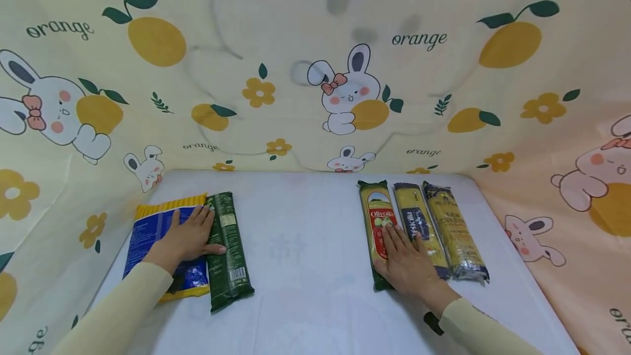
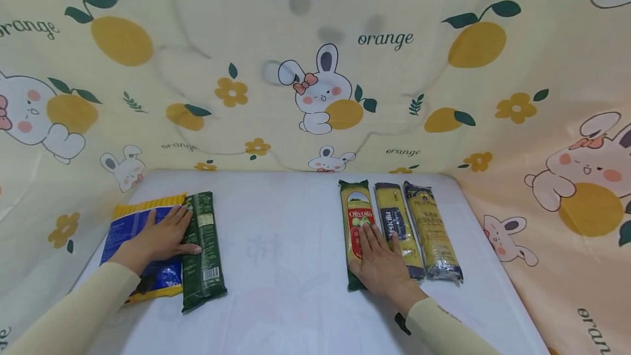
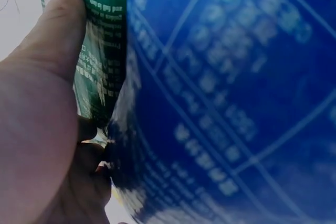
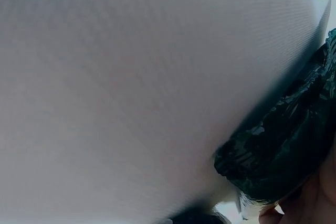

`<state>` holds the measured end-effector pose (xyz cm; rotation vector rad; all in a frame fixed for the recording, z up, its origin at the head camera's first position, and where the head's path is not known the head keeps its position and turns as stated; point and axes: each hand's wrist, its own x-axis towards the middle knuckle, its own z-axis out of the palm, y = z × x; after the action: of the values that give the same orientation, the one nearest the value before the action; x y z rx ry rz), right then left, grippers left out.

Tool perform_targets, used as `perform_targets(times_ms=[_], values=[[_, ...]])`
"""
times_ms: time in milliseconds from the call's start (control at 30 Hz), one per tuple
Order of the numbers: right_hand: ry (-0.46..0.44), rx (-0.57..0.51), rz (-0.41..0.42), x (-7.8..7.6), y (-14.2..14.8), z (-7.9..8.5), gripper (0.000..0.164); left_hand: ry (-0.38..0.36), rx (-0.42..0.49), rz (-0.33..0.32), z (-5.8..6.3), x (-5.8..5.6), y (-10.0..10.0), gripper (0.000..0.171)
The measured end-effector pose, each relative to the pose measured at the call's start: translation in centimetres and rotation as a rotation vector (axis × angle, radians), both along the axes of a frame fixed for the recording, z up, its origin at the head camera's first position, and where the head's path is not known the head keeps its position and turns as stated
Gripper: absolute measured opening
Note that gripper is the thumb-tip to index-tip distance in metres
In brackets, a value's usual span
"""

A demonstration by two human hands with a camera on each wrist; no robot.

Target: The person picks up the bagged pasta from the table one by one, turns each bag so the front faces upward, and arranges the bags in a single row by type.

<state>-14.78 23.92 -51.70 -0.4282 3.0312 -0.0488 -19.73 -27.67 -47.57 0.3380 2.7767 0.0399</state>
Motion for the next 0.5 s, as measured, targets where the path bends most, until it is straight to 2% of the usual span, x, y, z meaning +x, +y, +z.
perform_targets(times_ms=[200, 500], values=[[-0.005, -0.004, -0.029, 0.2, 0.4, -0.2, 0.080, -0.008, -0.005, -0.008, -0.3, -0.4, 0.3, 0.111], [0.007, -0.004, -0.013, 0.1, 0.1, -0.3, 0.080, -0.009, 0.002, -0.019, -0.5, -0.8, 1.2, 0.107]])
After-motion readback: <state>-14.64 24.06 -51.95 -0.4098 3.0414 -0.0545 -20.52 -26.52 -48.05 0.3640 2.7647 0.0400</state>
